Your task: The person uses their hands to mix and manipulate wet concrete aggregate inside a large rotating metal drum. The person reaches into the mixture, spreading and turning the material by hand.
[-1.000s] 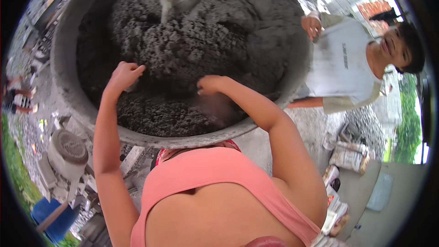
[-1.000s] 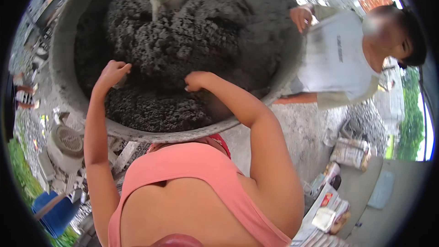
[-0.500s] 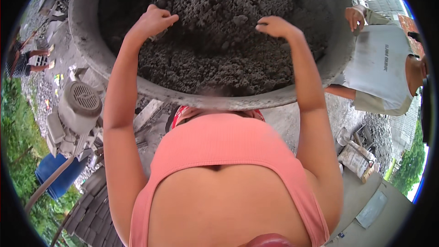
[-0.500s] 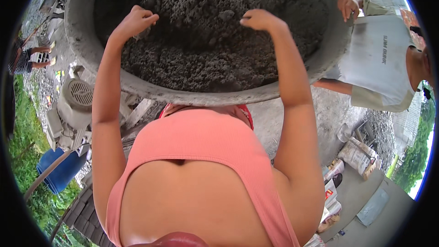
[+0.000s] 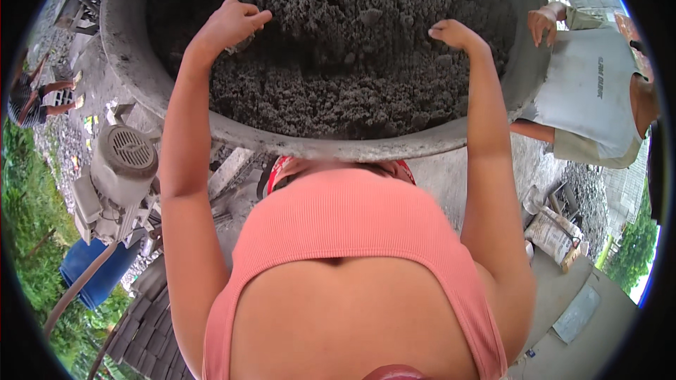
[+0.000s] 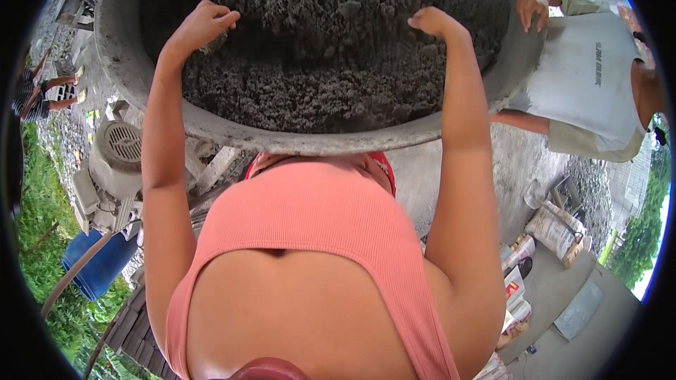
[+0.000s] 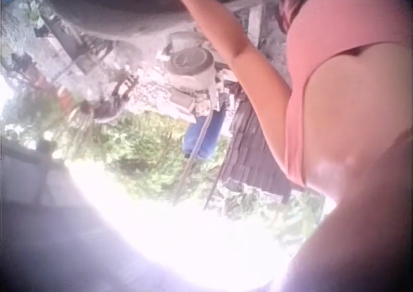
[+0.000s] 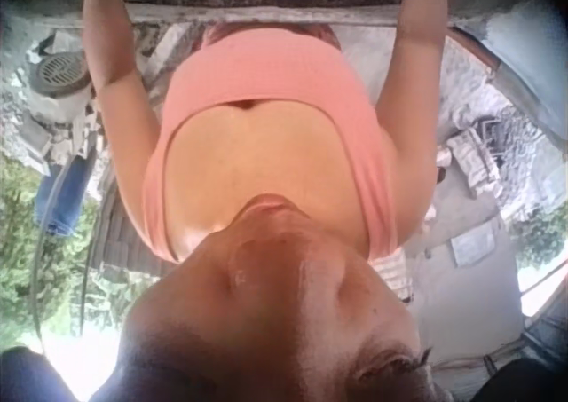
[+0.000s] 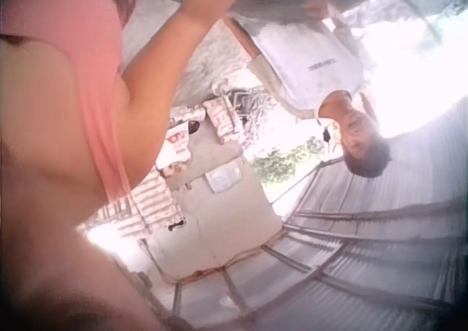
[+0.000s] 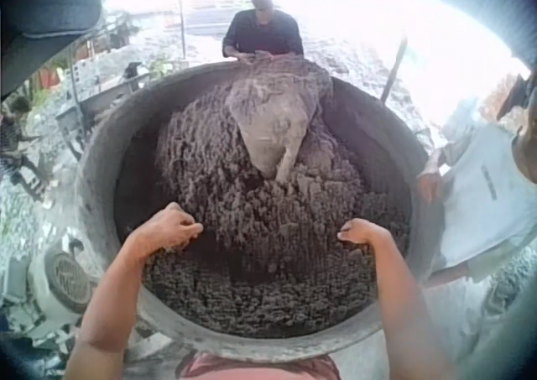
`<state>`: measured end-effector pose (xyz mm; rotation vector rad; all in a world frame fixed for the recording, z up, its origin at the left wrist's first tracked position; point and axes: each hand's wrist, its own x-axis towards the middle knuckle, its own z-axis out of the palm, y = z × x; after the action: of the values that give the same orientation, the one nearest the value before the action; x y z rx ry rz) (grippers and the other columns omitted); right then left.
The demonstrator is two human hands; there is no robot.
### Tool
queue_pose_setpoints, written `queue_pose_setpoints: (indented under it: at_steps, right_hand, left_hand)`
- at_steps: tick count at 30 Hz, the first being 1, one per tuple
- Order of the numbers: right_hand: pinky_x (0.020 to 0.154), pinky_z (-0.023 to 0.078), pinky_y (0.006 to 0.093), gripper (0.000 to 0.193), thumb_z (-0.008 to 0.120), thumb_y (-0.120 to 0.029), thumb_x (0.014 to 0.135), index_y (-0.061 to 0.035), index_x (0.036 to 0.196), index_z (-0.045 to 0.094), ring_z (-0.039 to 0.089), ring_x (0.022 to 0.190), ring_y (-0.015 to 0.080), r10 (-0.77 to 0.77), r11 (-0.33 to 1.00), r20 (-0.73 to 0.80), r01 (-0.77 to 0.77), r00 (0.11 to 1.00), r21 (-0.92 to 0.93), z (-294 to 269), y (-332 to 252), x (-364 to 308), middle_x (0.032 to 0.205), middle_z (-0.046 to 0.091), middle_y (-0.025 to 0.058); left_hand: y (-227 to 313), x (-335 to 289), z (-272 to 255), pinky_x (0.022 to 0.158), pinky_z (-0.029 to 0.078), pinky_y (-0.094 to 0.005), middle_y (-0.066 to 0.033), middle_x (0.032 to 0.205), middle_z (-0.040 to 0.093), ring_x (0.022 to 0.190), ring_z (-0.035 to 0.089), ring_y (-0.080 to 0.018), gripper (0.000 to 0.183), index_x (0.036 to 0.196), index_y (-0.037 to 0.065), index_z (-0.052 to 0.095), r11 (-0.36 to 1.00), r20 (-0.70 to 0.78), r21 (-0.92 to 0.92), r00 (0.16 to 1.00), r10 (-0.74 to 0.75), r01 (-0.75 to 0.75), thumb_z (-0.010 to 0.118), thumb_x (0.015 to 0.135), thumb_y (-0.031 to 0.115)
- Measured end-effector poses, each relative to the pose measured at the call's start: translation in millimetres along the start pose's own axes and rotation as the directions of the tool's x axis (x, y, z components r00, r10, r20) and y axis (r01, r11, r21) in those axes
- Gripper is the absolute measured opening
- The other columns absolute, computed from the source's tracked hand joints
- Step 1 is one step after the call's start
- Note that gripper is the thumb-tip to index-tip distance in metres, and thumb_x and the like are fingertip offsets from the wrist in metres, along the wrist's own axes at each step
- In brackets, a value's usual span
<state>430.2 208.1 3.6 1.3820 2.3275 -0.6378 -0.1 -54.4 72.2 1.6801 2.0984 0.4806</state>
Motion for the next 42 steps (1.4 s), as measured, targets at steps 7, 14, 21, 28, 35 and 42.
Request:
queue_pose_setpoints:
  at_steps: [7,14,21,28,35,42]
  right_hand:
    - [0.095,0.048,0.0419,0.043,0.052,-0.009,0.078,-0.0020,0.120,0.062,0.059,0.112,0.0362,0.113,0.869,0.183,-0.008,0.977,-0.494,93.4,85.7,31.7,0.122,0.061,0.0215]
    - [0.085,0.052,0.0463,0.031,0.062,-0.007,0.078,0.0052,0.106,0.067,0.062,0.108,0.0385,0.336,0.886,0.278,-0.201,0.900,-0.419,56.4,-10.5,20.1,0.118,0.062,0.0251]
    - [0.082,0.053,0.0452,0.038,0.068,-0.013,0.070,0.0012,0.105,0.068,0.064,0.103,0.0353,0.219,0.923,0.175,-0.146,0.960,-0.356,33.3,-39.2,16.5,0.107,0.067,0.0223]
    - [0.083,0.053,0.0441,0.041,0.075,-0.030,0.070,0.0005,0.097,0.071,0.066,0.097,0.0354,-0.038,0.856,0.366,0.219,0.930,-0.468,69.2,-70.9,16.0,0.104,0.069,0.0201]
    - [0.081,0.054,0.0436,0.047,0.080,-0.039,0.064,-0.0006,0.090,0.074,0.068,0.092,0.0333,0.081,0.871,0.278,0.068,0.957,-0.487,82.5,-65.7,18.2,0.096,0.071,0.0168]
    - [0.086,0.048,0.0418,0.057,0.078,-0.037,0.068,0.0019,0.107,0.065,0.063,0.103,0.0344,-0.333,0.941,0.196,0.338,0.922,0.006,20.4,-122.7,-78.7,0.108,0.066,0.0213]
  left_hand:
    - [26.7,5.7,-12.6,0.050,0.035,-0.0351,-0.0077,0.049,0.042,0.045,0.038,-0.0150,0.042,0.074,-0.003,0.068,0.999,0.067,-0.044,0.998,0.020,-0.017,0.057,0.090,0.034]
    - [15.6,-6.5,-19.7,0.051,0.034,-0.0347,-0.0059,0.051,0.043,0.049,0.040,-0.0126,0.042,0.076,-0.002,0.068,0.997,0.049,-0.068,0.999,-0.019,0.022,0.057,0.091,0.036]
    - [23.9,-3.4,-12.6,0.053,0.035,-0.0326,-0.0008,0.054,0.044,0.053,0.040,-0.0101,0.040,0.086,0.004,0.071,0.967,0.185,-0.205,0.977,-0.110,0.148,0.055,0.094,0.040]
    - [48.6,-7.5,29.2,0.053,0.034,-0.0352,-0.0015,0.054,0.039,0.053,0.038,-0.0133,0.043,0.084,0.004,0.071,0.962,0.396,-0.250,0.918,-0.004,0.112,0.052,0.096,0.041]
    - [49.8,-20.7,28.8,0.060,0.044,-0.0395,-0.0105,0.071,0.060,0.068,0.054,-0.0194,0.042,0.089,0.006,0.073,0.977,0.474,-0.208,0.878,0.070,0.034,0.053,0.094,0.042]
    - [104.4,-69.9,14.6,0.077,0.053,-0.0459,-0.0109,0.111,0.065,0.103,0.060,-0.0288,0.052,0.103,0.012,0.074,0.949,0.776,-0.286,0.612,0.149,0.131,0.043,0.094,0.053]
